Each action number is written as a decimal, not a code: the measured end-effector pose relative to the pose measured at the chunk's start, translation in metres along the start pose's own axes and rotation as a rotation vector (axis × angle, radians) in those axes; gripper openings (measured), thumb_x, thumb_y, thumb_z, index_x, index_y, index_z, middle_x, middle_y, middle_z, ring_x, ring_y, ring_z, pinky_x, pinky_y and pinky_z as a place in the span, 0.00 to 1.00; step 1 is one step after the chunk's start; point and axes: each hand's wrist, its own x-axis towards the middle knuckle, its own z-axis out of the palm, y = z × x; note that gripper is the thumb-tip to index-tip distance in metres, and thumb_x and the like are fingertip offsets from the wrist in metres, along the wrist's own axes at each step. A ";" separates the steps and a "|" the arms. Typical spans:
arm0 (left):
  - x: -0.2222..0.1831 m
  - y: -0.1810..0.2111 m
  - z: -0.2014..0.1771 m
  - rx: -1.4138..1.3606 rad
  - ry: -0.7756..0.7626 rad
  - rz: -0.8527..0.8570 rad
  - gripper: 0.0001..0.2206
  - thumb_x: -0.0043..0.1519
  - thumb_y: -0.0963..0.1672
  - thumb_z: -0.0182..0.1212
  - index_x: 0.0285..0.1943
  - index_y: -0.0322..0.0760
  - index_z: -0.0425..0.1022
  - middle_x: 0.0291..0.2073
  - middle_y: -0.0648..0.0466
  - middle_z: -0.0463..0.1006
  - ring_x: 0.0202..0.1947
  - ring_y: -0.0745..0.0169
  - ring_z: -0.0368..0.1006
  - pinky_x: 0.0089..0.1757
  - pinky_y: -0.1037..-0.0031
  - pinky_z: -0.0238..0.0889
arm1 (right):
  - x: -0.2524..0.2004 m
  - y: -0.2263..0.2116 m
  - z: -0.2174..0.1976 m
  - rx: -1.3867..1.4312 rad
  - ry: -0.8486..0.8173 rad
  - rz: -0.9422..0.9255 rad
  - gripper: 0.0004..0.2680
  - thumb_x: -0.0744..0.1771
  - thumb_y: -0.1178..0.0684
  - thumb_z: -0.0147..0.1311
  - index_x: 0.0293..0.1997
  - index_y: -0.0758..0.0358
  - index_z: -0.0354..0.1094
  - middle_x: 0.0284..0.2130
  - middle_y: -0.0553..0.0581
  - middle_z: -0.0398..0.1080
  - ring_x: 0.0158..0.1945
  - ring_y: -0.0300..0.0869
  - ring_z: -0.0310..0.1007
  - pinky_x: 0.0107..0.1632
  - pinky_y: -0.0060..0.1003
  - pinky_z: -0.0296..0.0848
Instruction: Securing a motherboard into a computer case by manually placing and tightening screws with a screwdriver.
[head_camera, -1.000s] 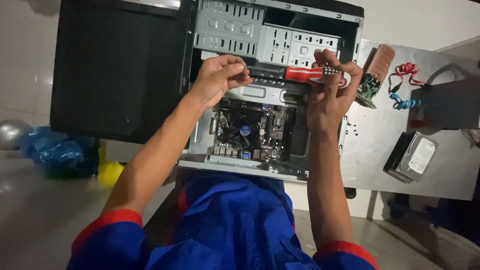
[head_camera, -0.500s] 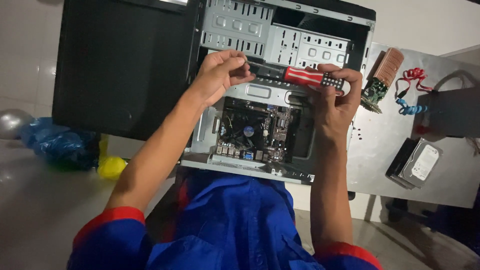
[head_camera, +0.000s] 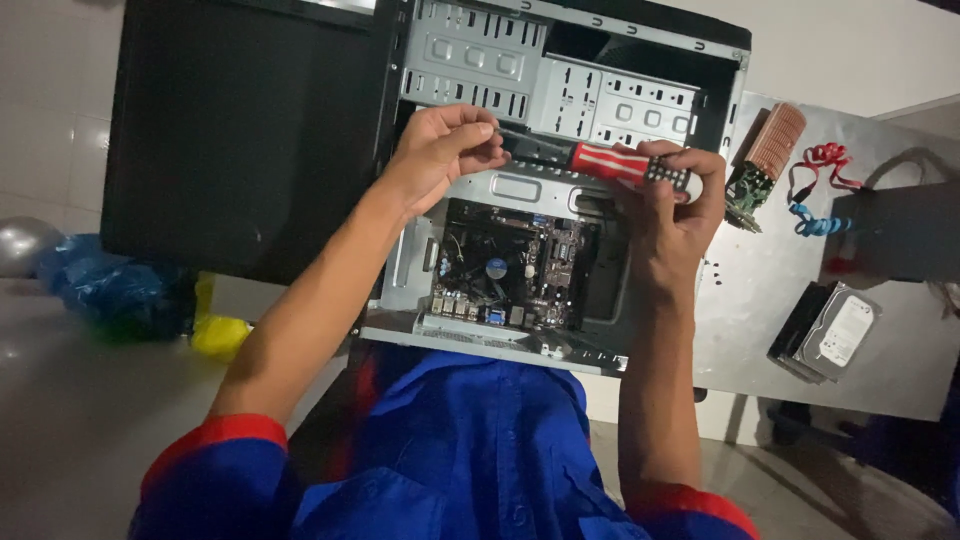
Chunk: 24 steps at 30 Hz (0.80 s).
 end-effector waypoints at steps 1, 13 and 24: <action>0.000 -0.001 0.001 0.001 -0.001 0.001 0.08 0.61 0.41 0.66 0.47 0.30 0.78 0.37 0.45 0.81 0.38 0.54 0.81 0.49 0.67 0.80 | 0.001 0.002 0.000 0.000 0.000 -0.002 0.07 0.73 0.51 0.53 0.52 0.55 0.58 0.55 0.59 0.66 0.63 0.54 0.71 0.55 0.42 0.82; 0.013 -0.019 -0.011 -0.011 -0.030 0.080 0.07 0.64 0.42 0.65 0.48 0.35 0.79 0.39 0.45 0.84 0.41 0.55 0.84 0.47 0.62 0.80 | 0.005 0.025 -0.017 -0.046 0.079 -0.024 0.13 0.71 0.43 0.53 0.52 0.57 0.53 0.53 0.67 0.69 0.37 0.38 0.76 0.35 0.23 0.77; 0.009 -0.014 -0.009 -0.016 -0.015 0.066 0.06 0.65 0.41 0.63 0.48 0.32 0.78 0.40 0.40 0.84 0.41 0.48 0.84 0.45 0.61 0.81 | 0.004 0.017 -0.012 -0.099 0.015 -0.069 0.14 0.71 0.43 0.53 0.52 0.61 0.53 0.54 0.69 0.67 0.55 0.51 0.76 0.47 0.39 0.82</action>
